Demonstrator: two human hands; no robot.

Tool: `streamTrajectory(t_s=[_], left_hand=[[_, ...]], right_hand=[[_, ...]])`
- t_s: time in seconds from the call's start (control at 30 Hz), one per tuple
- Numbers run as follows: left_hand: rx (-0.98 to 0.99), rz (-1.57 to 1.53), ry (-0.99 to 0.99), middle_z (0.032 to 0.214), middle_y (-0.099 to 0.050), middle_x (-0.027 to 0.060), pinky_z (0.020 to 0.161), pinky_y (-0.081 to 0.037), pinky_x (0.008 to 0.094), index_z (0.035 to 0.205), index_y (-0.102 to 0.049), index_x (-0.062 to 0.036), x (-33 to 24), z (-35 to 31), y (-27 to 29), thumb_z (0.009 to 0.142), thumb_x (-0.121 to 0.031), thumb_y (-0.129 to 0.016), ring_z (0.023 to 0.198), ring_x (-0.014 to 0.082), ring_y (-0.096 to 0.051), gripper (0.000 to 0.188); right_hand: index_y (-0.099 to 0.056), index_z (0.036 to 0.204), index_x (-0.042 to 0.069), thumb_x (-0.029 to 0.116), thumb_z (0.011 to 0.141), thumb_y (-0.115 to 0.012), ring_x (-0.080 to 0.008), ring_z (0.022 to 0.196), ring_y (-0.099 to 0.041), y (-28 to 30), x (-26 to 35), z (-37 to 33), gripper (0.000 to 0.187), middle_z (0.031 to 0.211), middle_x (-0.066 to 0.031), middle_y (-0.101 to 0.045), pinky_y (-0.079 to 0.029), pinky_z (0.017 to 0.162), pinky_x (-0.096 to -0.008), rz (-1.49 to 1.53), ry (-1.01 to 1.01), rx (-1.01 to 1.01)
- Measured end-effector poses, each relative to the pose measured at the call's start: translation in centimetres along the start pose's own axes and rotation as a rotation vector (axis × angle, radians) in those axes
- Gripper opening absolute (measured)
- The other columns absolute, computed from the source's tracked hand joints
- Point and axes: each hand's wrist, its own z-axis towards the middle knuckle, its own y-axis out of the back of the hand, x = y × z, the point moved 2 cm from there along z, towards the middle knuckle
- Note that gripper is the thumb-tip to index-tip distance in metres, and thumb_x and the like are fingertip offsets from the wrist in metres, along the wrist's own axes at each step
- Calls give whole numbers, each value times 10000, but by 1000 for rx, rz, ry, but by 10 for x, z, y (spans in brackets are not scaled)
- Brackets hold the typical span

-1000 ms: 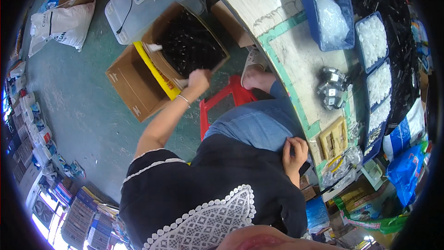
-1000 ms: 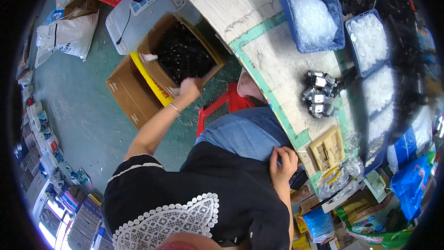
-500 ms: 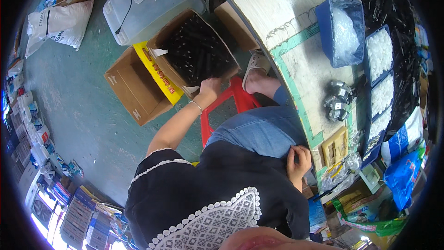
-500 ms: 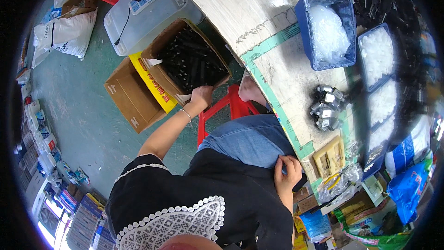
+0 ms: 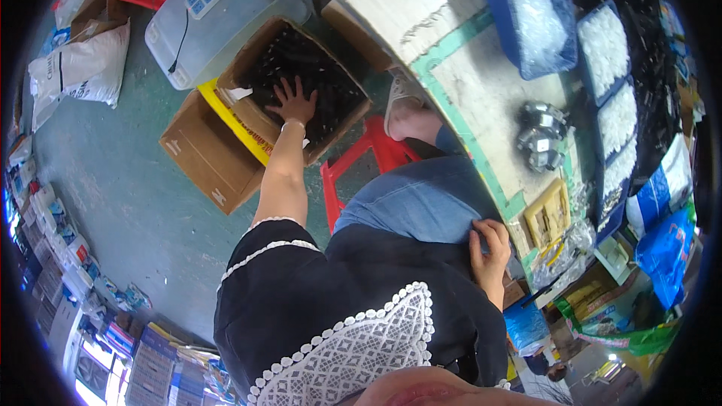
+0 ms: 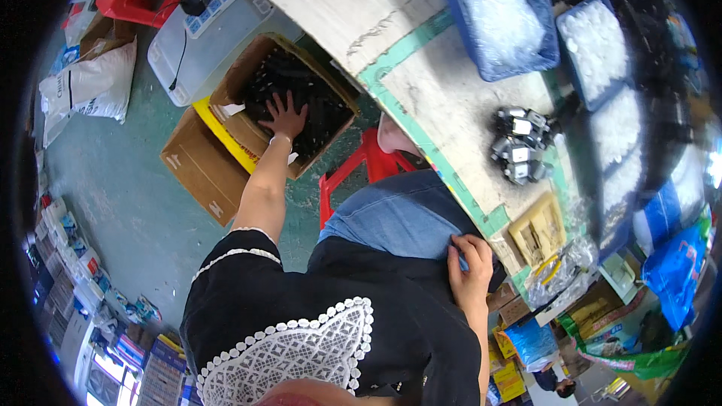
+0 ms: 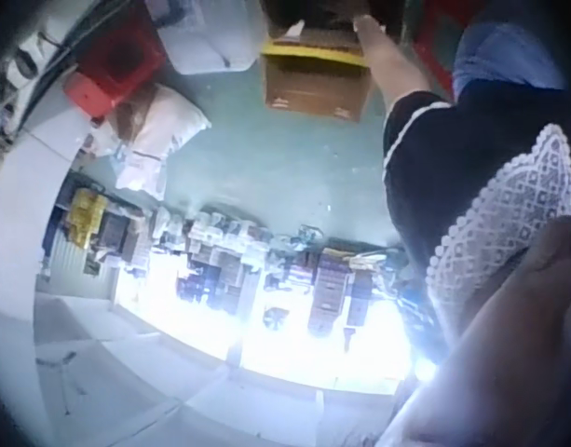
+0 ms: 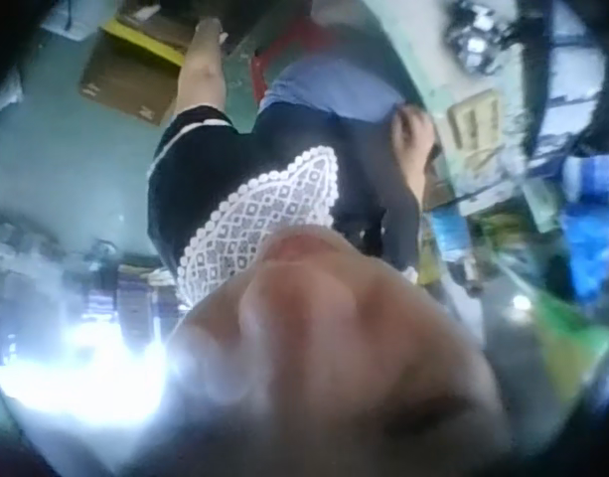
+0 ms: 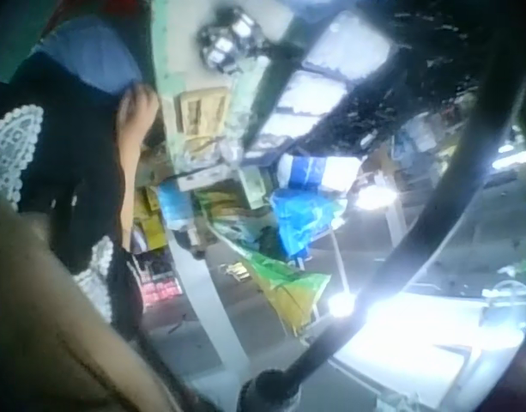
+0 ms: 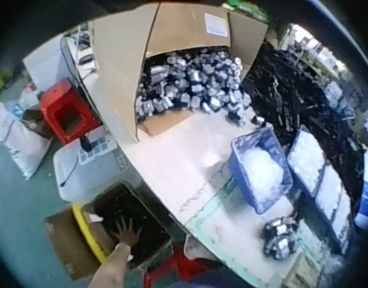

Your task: The person assembles electronic components and plastic parts using a screwdriver and pliers at a workbench, securing them with screws from small containers into an assembly jig.

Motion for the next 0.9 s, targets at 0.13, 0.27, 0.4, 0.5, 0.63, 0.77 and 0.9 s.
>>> streamTrajectory(t_s=[0.13, 0.27, 0.4, 0.5, 0.63, 0.77, 0.9], left_hand=[[149, 86, -27, 1537, 72, 45, 957, -53, 756, 1469, -17, -285, -4, -6, 3, 827, -701, -308, 1402, 331, 63, 819], [-22, 8, -23, 1533, -31, 111, 983, -91, 722, 1471, -104, -226, -9, -9, -13, 839, -655, -361, 1391, 385, -38, 806], [-464, -290, -292, 1459, -255, 174, 997, -293, 575, 1409, -299, -132, -18, -28, 3, 831, -335, -607, 1340, 354, -242, 686], [-664, -448, -290, 1403, -348, 168, 962, -365, 523, 1302, -422, -65, -60, -77, 75, 779, -267, -663, 1285, 343, -346, 610], [-945, -682, -651, 1372, -315, 222, 1032, -244, 493, 1282, -390, 36, -96, -135, 149, 859, -209, -607, 1260, 379, -297, 535], [-1035, -742, -695, 1363, -264, 228, 1034, -242, 457, 1277, -332, 55, -108, -175, 191, 882, -171, -576, 1237, 364, -293, 517], [-1020, -786, -747, 1356, -229, 220, 1044, -221, 445, 1263, -300, 52, -117, -202, 214, 903, -142, -549, 1239, 332, -286, 479]], right_hand=[[-636, 930, 19, -3, 742, -663, -281, 863, -585, 7, 6, -2, 191, 948, -134, -593, -472, 752, -343, 59, -4, -13], [-639, 938, 25, 7, 738, -674, -258, 832, -618, 44, 18, -8, 204, 922, -127, -614, -498, 709, -339, 90, 27, -23], [-641, 934, 14, -29, 744, -652, -242, 792, -639, 106, -7, -1, 195, 866, -123, -651, -494, 685, -304, 185, 65, -305], [-637, 934, -7, 5, 793, -629, -140, 708, -581, 156, -65, 20, 142, 849, -91, -644, -460, 661, -258, 121, -11, -681], [-592, 1057, -7, 68, 826, -619, -96, 783, -574, 232, -176, 65, 244, 947, -63, -623, -464, 697, -223, 111, -112, -896], [-544, 1055, -22, 234, 730, -687, -369, 949, -589, 280, -301, 127, 438, 1025, -236, -593, -474, 837, -430, -252, -551, -815], [-448, 1136, -19, 237, 723, -700, -400, 1038, -566, 290, -318, 160, 547, 1095, -267, -582, -469, 881, -443, -196, -883, -658]])
